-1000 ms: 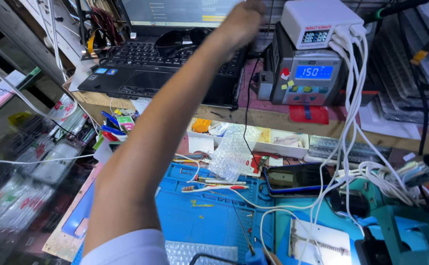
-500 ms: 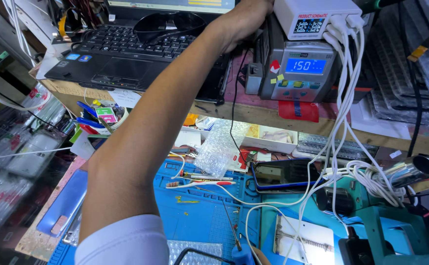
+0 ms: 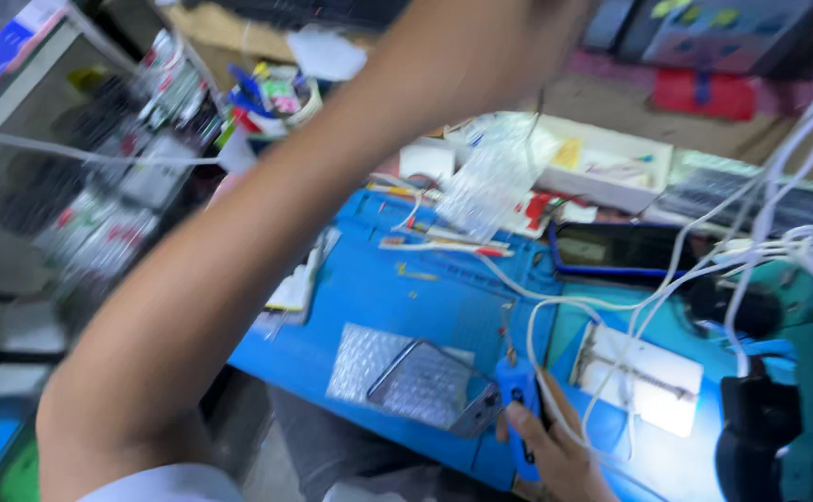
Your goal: The person manipulates the frame and internal chassis of a disassembled mobile phone, uses a soldering iron to apply heat to the metal components, and handles a blue translucent part on the workbench.
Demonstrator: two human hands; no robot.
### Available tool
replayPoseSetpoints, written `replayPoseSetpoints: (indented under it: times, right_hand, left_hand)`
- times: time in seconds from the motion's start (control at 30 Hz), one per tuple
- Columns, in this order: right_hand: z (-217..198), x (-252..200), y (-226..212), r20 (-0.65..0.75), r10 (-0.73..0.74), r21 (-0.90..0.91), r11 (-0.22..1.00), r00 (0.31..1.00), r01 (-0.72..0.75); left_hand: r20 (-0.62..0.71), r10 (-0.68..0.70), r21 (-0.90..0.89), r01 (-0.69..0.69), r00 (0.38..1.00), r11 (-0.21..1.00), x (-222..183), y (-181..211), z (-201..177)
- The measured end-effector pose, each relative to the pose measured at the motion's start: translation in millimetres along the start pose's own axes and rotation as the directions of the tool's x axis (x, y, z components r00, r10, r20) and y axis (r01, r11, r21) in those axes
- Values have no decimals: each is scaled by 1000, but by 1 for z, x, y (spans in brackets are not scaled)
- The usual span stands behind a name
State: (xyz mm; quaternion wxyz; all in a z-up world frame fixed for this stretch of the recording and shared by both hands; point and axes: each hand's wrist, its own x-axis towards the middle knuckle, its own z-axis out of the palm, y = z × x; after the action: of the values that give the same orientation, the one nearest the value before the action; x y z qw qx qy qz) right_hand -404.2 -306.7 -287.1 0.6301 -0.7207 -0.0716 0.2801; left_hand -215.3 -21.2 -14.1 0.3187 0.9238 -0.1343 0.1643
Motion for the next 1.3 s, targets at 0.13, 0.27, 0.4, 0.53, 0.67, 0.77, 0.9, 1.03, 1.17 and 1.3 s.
replayPoseSetpoints:
  times: [0.13,0.27,0.4,0.53,0.67,0.77,0.9,1.03,1.17,1.3]
  right_hand:
    - [6,-2,-22,23,-90,-34,995,996,91]
    - [13,-8,-29,13,-113,-176,978,993,114]
    - [17,-1,-30,-30,-163,-269,952,986,149]
    - [19,-7,-24,5,-259,-255,934,966,251]
    - [20,6,-27,-10,-240,-267,936,971,229]
    - [21,-1,-20,14,-192,-259,947,981,189]
    - [26,-4,-18,-18,-129,-284,952,992,118]
    - [29,3,-22,-31,-30,-222,975,999,22]
    - [30,7,-18,-2,-35,-234,972,999,33]
    - [30,1,-43,68,-345,-435,834,936,339]
  left_hand:
    - [-75,112,146,-101,991,984,-183,40,-2]
    - [-2,-453,-329,428,891,842,-276,5,47]
    - [-98,-466,-562,337,879,755,-323,-3,79]
    - [-51,-504,-696,331,862,637,-360,-13,97]
    - [-51,-476,-733,291,878,615,-360,-39,99]
    - [-10,-516,-791,309,856,528,-365,-43,108]
    - [-36,-533,-770,317,845,554,-360,-45,109]
    - [-51,-472,-755,275,880,596,-355,-54,103]
    - [36,-530,-797,344,847,497,-370,-66,117]
    - [119,-570,-896,336,813,291,-371,-77,120]
